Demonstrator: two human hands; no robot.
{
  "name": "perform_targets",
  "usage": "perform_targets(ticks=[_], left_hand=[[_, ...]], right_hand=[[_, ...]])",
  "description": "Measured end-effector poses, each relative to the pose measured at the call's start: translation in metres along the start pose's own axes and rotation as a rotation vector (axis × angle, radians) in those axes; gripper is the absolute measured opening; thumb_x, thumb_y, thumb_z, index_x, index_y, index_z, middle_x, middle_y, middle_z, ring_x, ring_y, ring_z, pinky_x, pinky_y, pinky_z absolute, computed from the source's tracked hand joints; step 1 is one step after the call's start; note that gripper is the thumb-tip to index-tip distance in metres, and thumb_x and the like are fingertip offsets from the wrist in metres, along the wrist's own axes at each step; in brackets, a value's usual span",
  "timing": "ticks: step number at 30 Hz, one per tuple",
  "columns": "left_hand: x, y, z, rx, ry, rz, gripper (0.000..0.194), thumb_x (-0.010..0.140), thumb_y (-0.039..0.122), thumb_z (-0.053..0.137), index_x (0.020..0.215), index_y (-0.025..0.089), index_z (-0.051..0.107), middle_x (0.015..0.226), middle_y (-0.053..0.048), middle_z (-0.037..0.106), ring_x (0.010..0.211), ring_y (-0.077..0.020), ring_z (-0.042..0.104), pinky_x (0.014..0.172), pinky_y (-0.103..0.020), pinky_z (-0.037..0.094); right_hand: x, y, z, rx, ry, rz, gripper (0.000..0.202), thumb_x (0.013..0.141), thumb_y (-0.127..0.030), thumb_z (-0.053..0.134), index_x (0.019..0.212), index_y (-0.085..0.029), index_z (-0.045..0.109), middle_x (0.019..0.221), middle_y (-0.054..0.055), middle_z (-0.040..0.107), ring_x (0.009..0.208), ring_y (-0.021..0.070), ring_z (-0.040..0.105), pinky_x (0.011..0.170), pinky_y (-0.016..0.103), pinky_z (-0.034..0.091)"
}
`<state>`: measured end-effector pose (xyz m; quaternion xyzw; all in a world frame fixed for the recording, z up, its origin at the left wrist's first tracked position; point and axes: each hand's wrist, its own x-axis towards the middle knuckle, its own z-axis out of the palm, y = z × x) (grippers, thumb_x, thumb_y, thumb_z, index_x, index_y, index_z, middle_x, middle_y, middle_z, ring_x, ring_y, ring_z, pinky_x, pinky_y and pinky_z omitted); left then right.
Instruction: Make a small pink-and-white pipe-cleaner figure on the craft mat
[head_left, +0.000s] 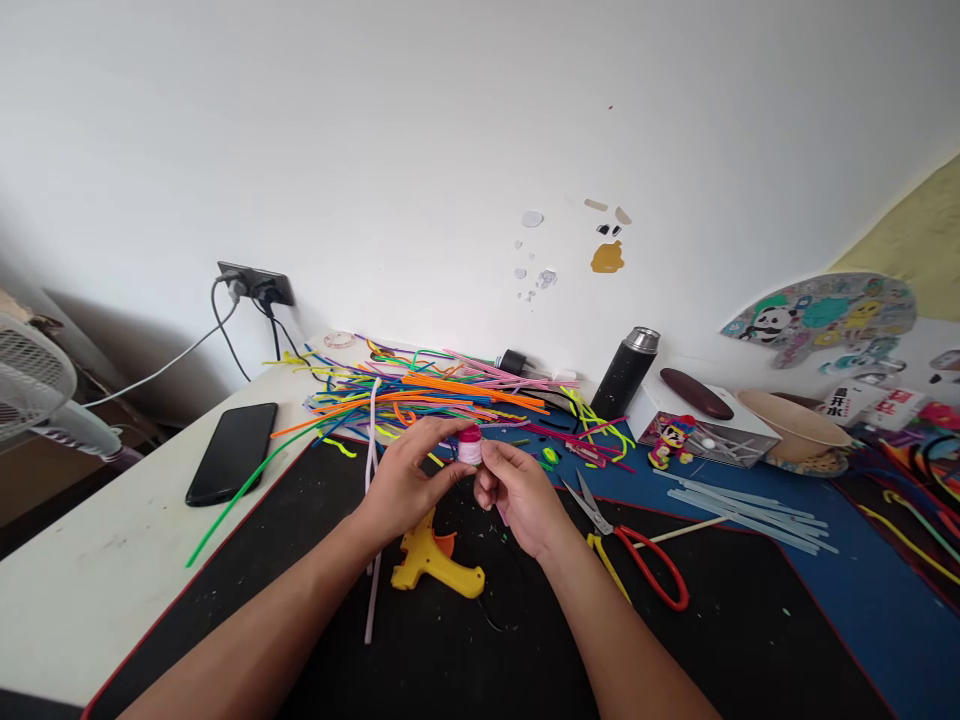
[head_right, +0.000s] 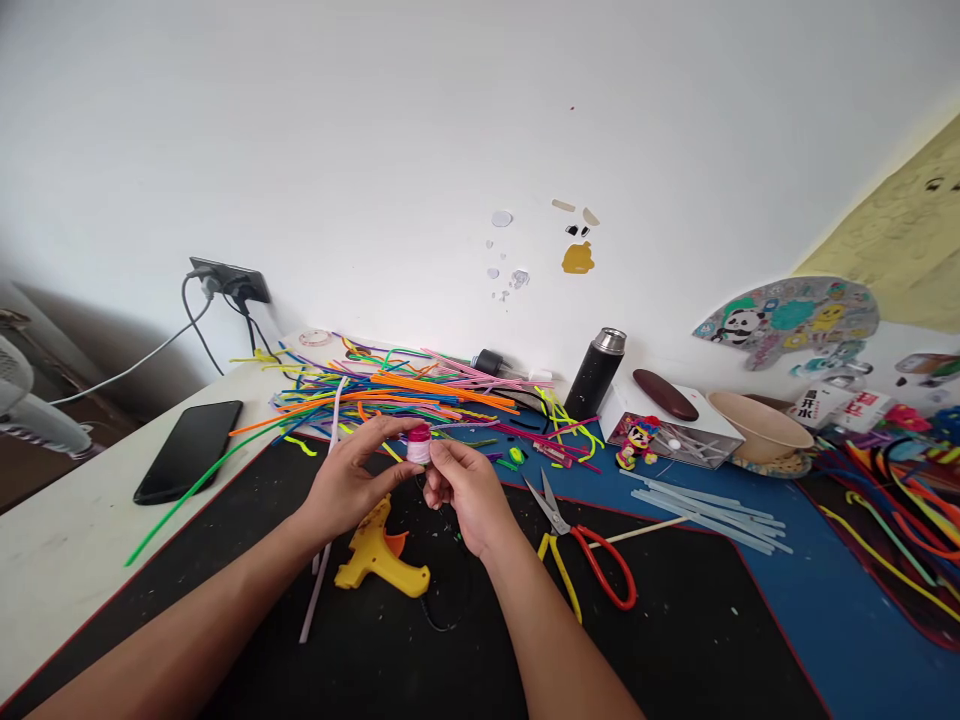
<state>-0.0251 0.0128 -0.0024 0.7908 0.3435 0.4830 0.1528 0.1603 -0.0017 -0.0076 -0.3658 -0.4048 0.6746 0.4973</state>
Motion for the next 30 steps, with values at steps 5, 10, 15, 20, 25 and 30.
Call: perform_targets(ticks=[5, 10, 15, 20, 25, 30], left_hand=[[0.0007, -0.0009, -0.0016, 0.015, 0.017, 0.024, 0.04, 0.096, 0.029, 0.073, 0.135, 0.026, 0.065, 0.125, -0.01, 0.075, 0.114, -0.0258, 0.07, 0.099, -0.04, 0.056], [0.0021, 0.0012, -0.0016, 0.007, 0.009, 0.068, 0.039, 0.096, 0.024, 0.073, 0.135, 0.026, 0.065, 0.121, -0.009, 0.076, 0.112, -0.0248, 0.07, 0.099, -0.039, 0.057], [0.0034, 0.0038, -0.0011, 0.002, 0.002, 0.087, 0.037, 0.097, 0.024, 0.073, 0.133, 0.026, 0.066, 0.119, -0.009, 0.076, 0.11, -0.025, 0.071, 0.098, -0.04, 0.057], [0.0026, 0.0018, 0.0003, -0.013, 0.012, 0.093, 0.04, 0.096, 0.022, 0.074, 0.134, 0.027, 0.066, 0.118, -0.008, 0.076, 0.11, -0.0247, 0.07, 0.098, -0.039, 0.056], [0.0013, -0.0013, 0.0017, -0.029, 0.018, 0.092, 0.043, 0.094, 0.022, 0.076, 0.135, 0.027, 0.066, 0.12, -0.008, 0.076, 0.112, -0.0251, 0.07, 0.099, -0.039, 0.056], [0.0007, -0.0021, 0.0018, -0.032, 0.018, 0.083, 0.045, 0.093, 0.022, 0.077, 0.136, 0.027, 0.065, 0.121, -0.008, 0.076, 0.113, -0.0248, 0.069, 0.101, -0.039, 0.055]], right_hand=[[-0.0008, -0.0013, 0.0007, 0.014, -0.007, 0.011, 0.047, 0.08, -0.059, 0.086, 0.074, -0.019, 0.064, 0.06, -0.005, 0.055, 0.049, 0.0099, 0.051, 0.049, 0.026, 0.031], [0.0004, -0.0006, 0.0014, 0.026, 0.006, 0.021, 0.051, 0.078, -0.063, 0.086, 0.069, -0.019, 0.061, 0.06, -0.005, 0.054, 0.047, 0.0102, 0.051, 0.048, 0.025, 0.032], [0.0007, 0.0007, 0.0007, 0.036, 0.015, 0.033, 0.05, 0.074, -0.062, 0.089, 0.071, -0.019, 0.063, 0.058, -0.005, 0.053, 0.047, 0.01, 0.051, 0.047, 0.025, 0.033], [0.0, -0.0001, 0.0024, 0.056, 0.02, 0.046, 0.05, 0.072, -0.06, 0.09, 0.07, -0.019, 0.061, 0.057, -0.005, 0.053, 0.048, 0.0098, 0.05, 0.047, 0.024, 0.033], [0.0006, -0.0009, 0.0043, 0.068, 0.015, 0.045, 0.052, 0.072, -0.06, 0.091, 0.067, -0.019, 0.059, 0.057, -0.006, 0.052, 0.048, 0.0093, 0.049, 0.048, 0.024, 0.033], [0.0, -0.0015, 0.0046, 0.075, 0.006, 0.036, 0.05, 0.073, -0.058, 0.091, 0.068, -0.019, 0.06, 0.059, -0.005, 0.051, 0.051, 0.0092, 0.048, 0.048, 0.023, 0.035]])
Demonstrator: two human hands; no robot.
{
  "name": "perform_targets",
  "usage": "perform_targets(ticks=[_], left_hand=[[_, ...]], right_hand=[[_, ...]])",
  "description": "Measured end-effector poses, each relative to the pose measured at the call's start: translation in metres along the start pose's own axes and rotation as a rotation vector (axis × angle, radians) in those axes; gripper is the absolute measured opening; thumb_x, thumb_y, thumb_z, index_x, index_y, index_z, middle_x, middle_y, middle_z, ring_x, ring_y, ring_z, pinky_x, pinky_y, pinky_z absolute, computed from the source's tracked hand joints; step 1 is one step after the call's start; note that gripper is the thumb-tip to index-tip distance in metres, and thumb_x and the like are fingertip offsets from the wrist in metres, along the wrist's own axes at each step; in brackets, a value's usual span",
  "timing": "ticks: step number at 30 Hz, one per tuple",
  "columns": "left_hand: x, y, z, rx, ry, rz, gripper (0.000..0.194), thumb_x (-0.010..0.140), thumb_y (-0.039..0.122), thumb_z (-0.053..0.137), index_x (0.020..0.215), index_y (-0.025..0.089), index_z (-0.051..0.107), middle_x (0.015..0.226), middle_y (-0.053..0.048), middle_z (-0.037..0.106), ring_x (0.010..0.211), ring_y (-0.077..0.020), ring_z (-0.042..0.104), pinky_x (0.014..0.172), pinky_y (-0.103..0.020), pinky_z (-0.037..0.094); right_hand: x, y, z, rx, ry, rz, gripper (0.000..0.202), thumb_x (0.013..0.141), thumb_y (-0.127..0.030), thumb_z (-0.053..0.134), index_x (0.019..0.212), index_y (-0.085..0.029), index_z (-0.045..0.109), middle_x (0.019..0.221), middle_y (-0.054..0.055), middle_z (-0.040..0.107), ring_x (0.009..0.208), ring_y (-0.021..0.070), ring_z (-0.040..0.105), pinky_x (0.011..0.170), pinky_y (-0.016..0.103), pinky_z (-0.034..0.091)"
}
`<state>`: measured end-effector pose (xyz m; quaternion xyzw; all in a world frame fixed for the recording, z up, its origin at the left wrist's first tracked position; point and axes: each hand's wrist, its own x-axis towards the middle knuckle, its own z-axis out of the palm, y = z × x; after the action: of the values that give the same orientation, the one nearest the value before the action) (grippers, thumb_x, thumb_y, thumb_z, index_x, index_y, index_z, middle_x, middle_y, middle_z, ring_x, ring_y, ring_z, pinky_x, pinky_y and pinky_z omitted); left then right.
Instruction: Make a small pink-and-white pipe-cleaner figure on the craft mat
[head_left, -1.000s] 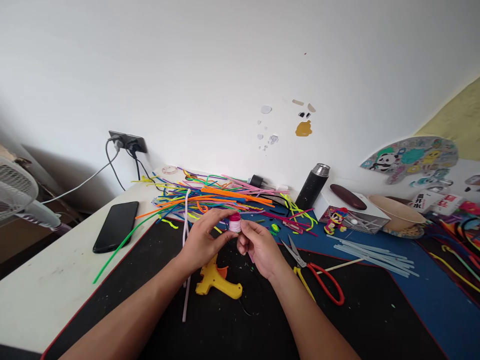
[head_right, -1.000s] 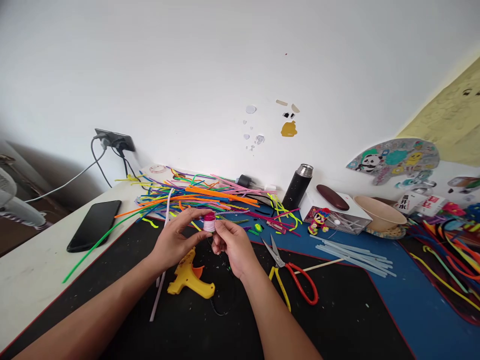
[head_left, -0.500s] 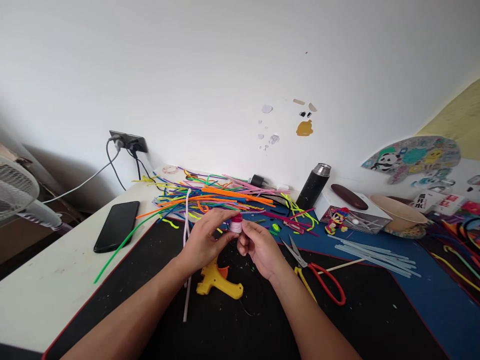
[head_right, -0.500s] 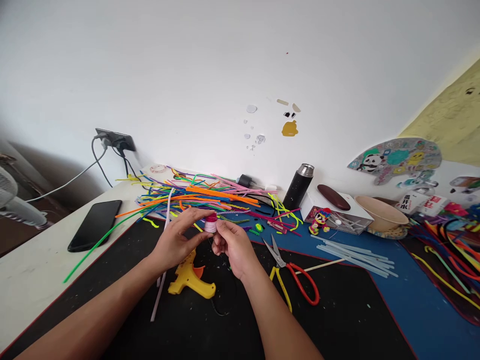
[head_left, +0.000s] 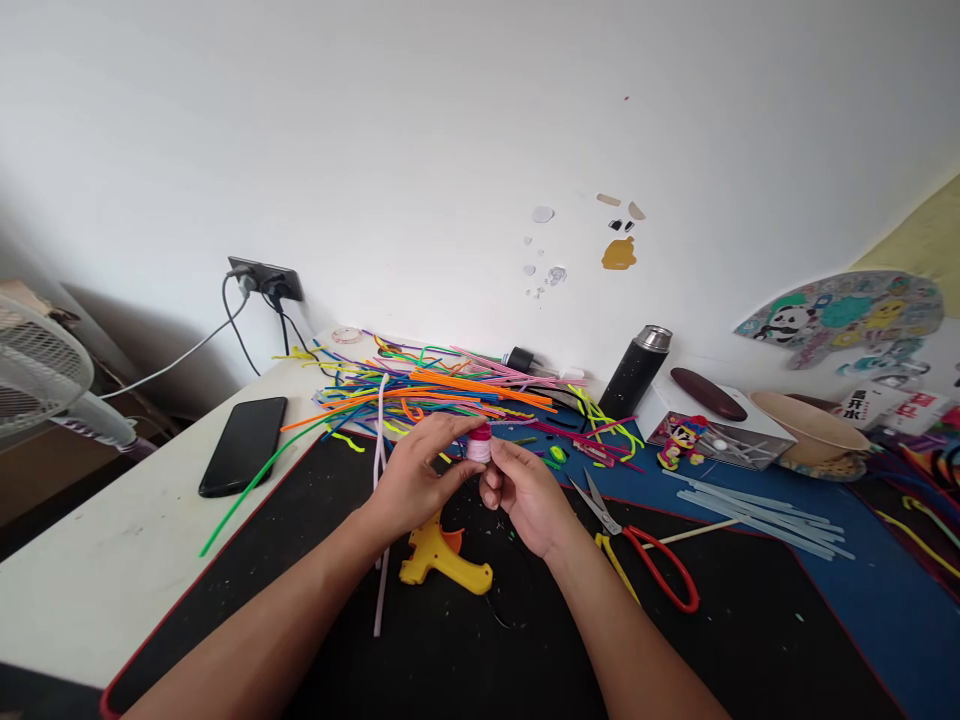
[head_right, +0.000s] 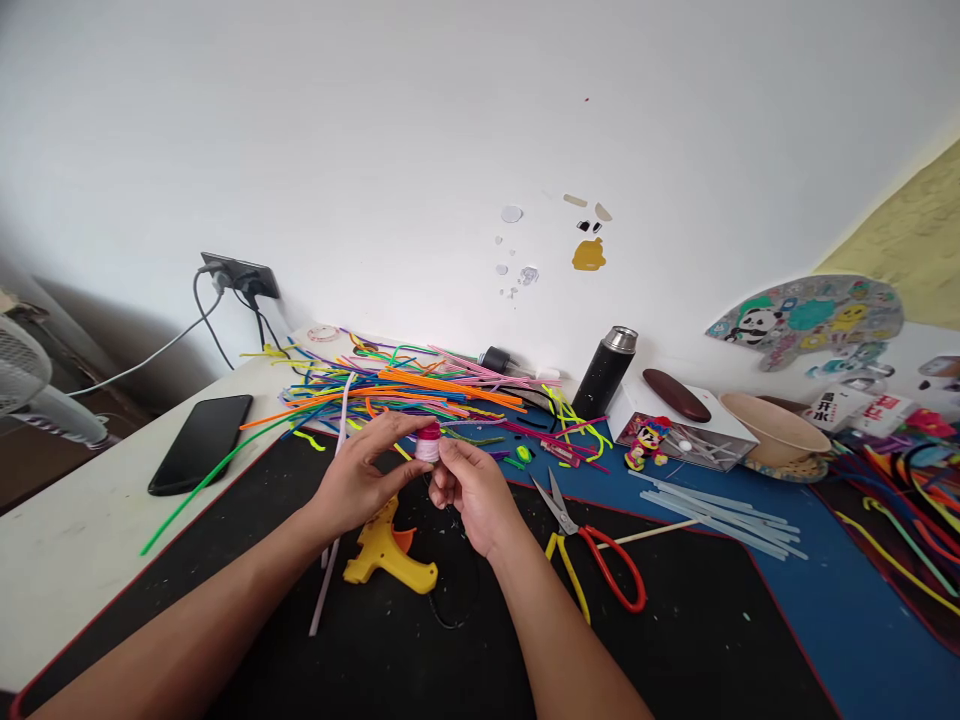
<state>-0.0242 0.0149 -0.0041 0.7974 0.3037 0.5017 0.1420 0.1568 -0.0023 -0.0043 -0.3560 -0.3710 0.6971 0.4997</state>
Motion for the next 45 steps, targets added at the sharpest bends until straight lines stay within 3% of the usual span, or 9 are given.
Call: perform_targets(ticks=[13, 21, 28, 45], left_hand=[[0.0002, -0.0012, -0.0007, 0.012, 0.0, -0.03, 0.048, 0.095, 0.024, 0.075, 0.141, 0.028, 0.063, 0.123, -0.008, 0.076, 0.114, -0.0252, 0.069, 0.102, -0.04, 0.055], [0.0006, -0.0029, -0.0036, 0.036, -0.015, -0.095, 0.048, 0.096, 0.023, 0.071, 0.143, 0.029, 0.062, 0.13, -0.009, 0.073, 0.117, -0.0263, 0.067, 0.103, -0.043, 0.054], [0.0009, -0.0028, -0.0025, 0.028, -0.017, -0.07, 0.047, 0.096, 0.025, 0.072, 0.142, 0.028, 0.063, 0.125, -0.01, 0.075, 0.115, -0.0265, 0.069, 0.101, -0.044, 0.056], [-0.0014, -0.0039, 0.0002, 0.025, -0.046, -0.078, 0.044, 0.094, 0.024, 0.073, 0.138, 0.027, 0.066, 0.122, -0.01, 0.075, 0.114, -0.0262, 0.069, 0.1, -0.042, 0.057]], right_hand=[[-0.0014, 0.0017, -0.0018, -0.019, -0.028, 0.0, 0.045, 0.078, -0.056, 0.089, 0.074, -0.019, 0.065, 0.062, -0.005, 0.05, 0.052, 0.0094, 0.047, 0.051, 0.025, 0.032], [0.0008, 0.0039, -0.0035, -0.081, 0.02, 0.001, 0.045, 0.073, -0.055, 0.092, 0.092, -0.018, 0.075, 0.06, -0.006, 0.052, 0.051, 0.0099, 0.048, 0.051, 0.025, 0.032], [0.0024, 0.005, -0.0029, -0.082, 0.059, -0.059, 0.05, 0.079, -0.061, 0.085, 0.069, -0.019, 0.06, 0.059, -0.005, 0.054, 0.048, 0.0101, 0.049, 0.048, 0.025, 0.032], [0.0038, 0.0064, -0.0059, -0.128, 0.06, -0.073, 0.045, 0.077, -0.059, 0.088, 0.077, -0.018, 0.069, 0.059, -0.005, 0.053, 0.05, 0.0109, 0.05, 0.049, 0.025, 0.031]])
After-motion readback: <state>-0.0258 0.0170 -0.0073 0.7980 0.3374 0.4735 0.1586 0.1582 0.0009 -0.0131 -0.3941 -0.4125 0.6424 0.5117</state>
